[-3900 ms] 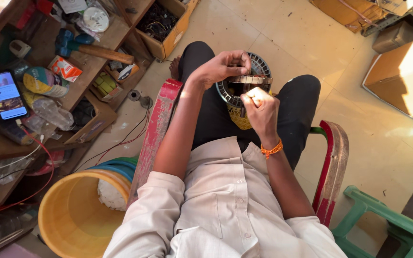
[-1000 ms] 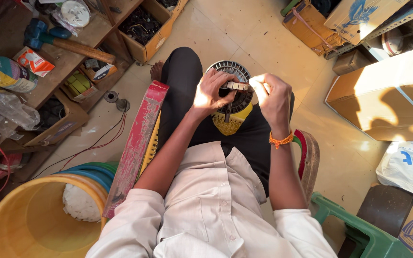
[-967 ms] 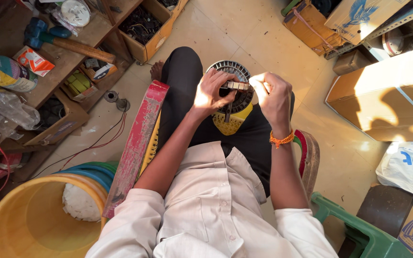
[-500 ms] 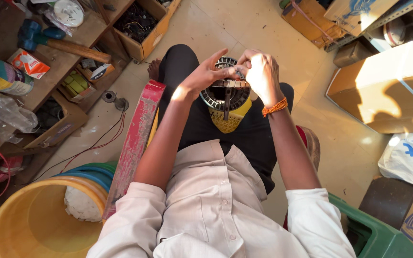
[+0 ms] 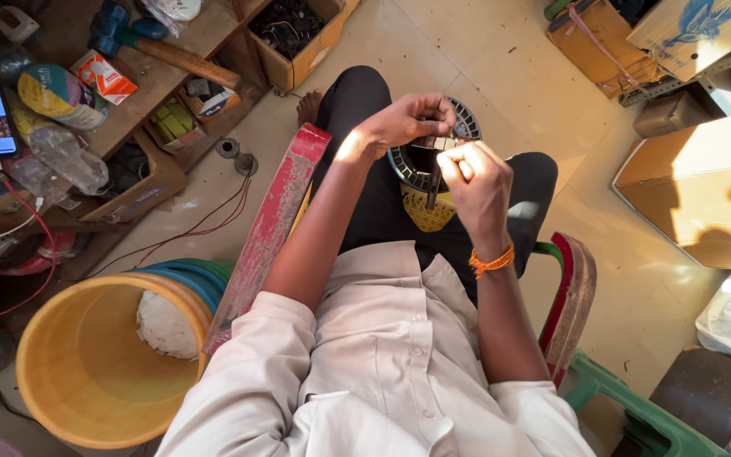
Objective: The person sits on a chair and uses a small tool to scrape or clean the surface of a cylindrical electrical component held in their hands. They repeatedly rotate the component and work on different sections of its surface.
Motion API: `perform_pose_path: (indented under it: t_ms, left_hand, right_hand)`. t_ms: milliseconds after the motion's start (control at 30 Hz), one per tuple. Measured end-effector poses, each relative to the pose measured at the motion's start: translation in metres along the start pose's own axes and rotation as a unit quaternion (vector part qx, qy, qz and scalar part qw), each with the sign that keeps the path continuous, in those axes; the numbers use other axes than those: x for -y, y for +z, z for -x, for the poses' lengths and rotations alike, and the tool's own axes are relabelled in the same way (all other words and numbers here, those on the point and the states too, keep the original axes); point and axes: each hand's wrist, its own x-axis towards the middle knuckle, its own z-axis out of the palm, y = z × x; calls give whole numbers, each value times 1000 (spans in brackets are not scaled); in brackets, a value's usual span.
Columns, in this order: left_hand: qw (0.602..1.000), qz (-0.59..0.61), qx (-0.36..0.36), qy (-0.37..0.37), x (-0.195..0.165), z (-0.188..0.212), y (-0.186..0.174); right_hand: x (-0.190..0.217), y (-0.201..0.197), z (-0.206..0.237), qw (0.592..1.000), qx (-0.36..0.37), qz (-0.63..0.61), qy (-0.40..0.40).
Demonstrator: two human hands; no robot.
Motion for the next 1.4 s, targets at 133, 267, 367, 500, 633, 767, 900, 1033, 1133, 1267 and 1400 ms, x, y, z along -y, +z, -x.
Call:
perform_pose_path:
  t_ms: [133, 267, 367, 500, 633, 767, 900, 1033, 1133, 1267, 1400]
  left_hand:
    - [1000, -9, -15, 2, -9, 6, 5]
    - [983, -99, -109, 105, -16, 28, 30]
    - [919, -314, -133, 198, -18, 40, 47]
    - [861, -439, -150, 209, -20, 39, 52]
    - [857, -430, -177, 223, -13, 38, 54]
    - [856, -434, -181, 215, -10, 38, 54]
    - [855, -435, -180, 218, -9, 37, 52]
    - [826, -475, -188, 240, -3, 37, 50]
    - [780, -507, -224, 291, 6, 39, 52]
    - [792, -502, -226, 266, 9, 41, 50]
    - [956, -183, -220, 71, -2, 30, 37]
  right_hand:
    - [-13, 18, 26, 1000, 8, 2, 26]
    - [-37, 30, 51, 992, 12, -50, 116]
    - [-55, 22, 66, 977, 15, -114, 179]
    - [-58, 5, 67, 979, -19, -120, 164]
    - [-50, -16, 47, 982, -47, -116, 143]
    - [-37, -24, 10, 998, -42, -29, 41]
    - [-32, -23, -18, 999, 1, -16, -48]
    - [-45, -19, -32, 998, 32, 0, -53]
    - [-60, -14, -46, 998, 50, 21, -18]
    - [-71, -9, -65, 995, 85, 19, -44]
    - [-72, -8, -74, 981, 166, 77, 70]
